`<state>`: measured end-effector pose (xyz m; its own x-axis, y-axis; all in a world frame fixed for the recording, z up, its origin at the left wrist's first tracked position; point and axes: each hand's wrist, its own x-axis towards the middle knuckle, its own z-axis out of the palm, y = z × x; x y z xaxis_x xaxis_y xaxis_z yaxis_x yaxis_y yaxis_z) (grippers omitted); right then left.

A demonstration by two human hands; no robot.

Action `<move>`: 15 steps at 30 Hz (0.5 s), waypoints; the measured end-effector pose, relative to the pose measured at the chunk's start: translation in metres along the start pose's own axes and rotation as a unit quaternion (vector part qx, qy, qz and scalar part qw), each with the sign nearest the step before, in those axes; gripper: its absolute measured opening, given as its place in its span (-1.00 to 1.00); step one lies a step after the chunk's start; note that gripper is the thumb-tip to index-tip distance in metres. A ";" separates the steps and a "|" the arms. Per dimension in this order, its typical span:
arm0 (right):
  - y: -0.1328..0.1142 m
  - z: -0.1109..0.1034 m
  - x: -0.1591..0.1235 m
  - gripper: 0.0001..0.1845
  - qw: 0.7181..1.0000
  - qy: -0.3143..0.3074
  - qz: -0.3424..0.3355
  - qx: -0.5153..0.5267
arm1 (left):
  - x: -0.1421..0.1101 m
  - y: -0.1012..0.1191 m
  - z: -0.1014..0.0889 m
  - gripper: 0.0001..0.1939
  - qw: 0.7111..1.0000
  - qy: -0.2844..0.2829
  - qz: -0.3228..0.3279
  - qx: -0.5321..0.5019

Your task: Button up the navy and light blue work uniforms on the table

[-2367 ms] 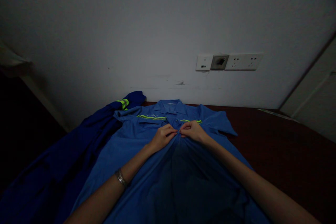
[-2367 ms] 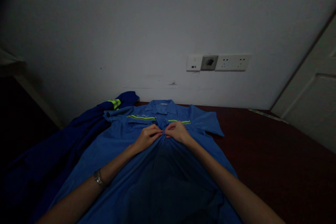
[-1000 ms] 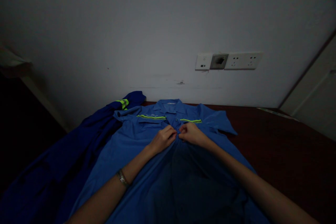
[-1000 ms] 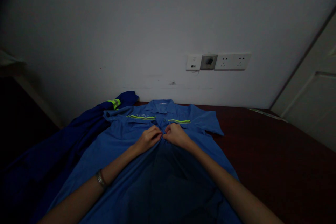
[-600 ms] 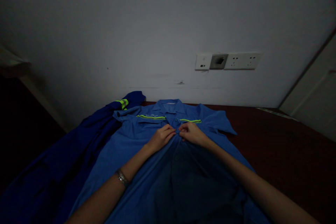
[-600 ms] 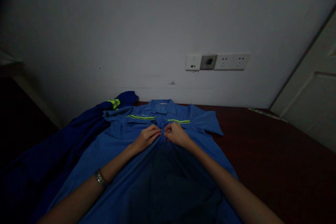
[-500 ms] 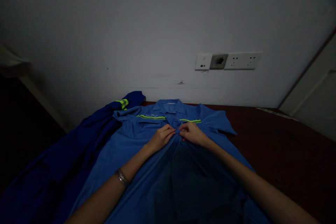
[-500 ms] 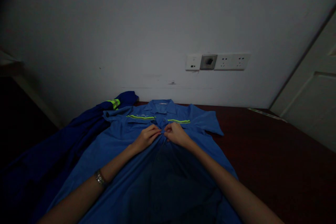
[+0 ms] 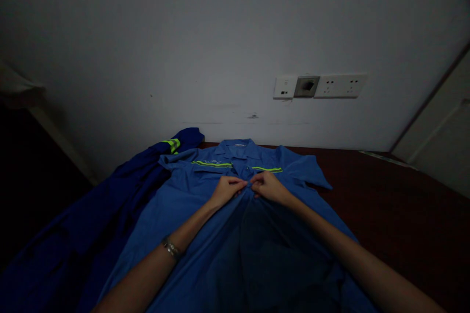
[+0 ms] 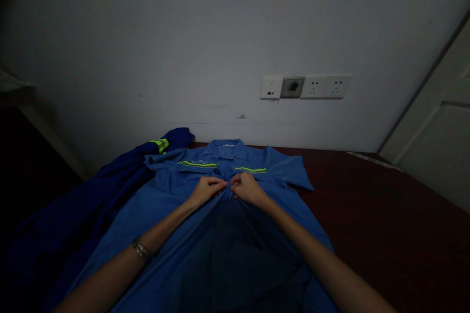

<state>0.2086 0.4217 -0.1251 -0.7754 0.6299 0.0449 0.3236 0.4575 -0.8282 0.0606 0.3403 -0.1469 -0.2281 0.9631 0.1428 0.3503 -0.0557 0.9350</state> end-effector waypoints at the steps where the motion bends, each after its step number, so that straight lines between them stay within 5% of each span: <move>1: 0.000 0.000 0.000 -0.75 1.000 -0.001 0.000 0.003 | 0.000 0.000 0.002 -0.66 0.999 0.000 -0.029 -0.015; 9: -0.003 0.001 -0.001 -0.77 1.000 0.010 -0.009 -0.001 | 0.005 -0.008 0.007 -0.61 0.986 0.024 -0.087 -0.140; 15: -0.005 0.001 -0.002 -0.78 1.000 0.013 -0.004 -0.005 | 0.004 -0.004 0.007 -0.66 0.987 0.033 -0.076 -0.138</move>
<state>0.2082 0.4178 -0.1214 -0.7636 0.6422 0.0669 0.3227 0.4693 -0.8220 0.0642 0.3458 -0.1523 -0.3200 0.9474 0.0063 0.0483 0.0097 0.9988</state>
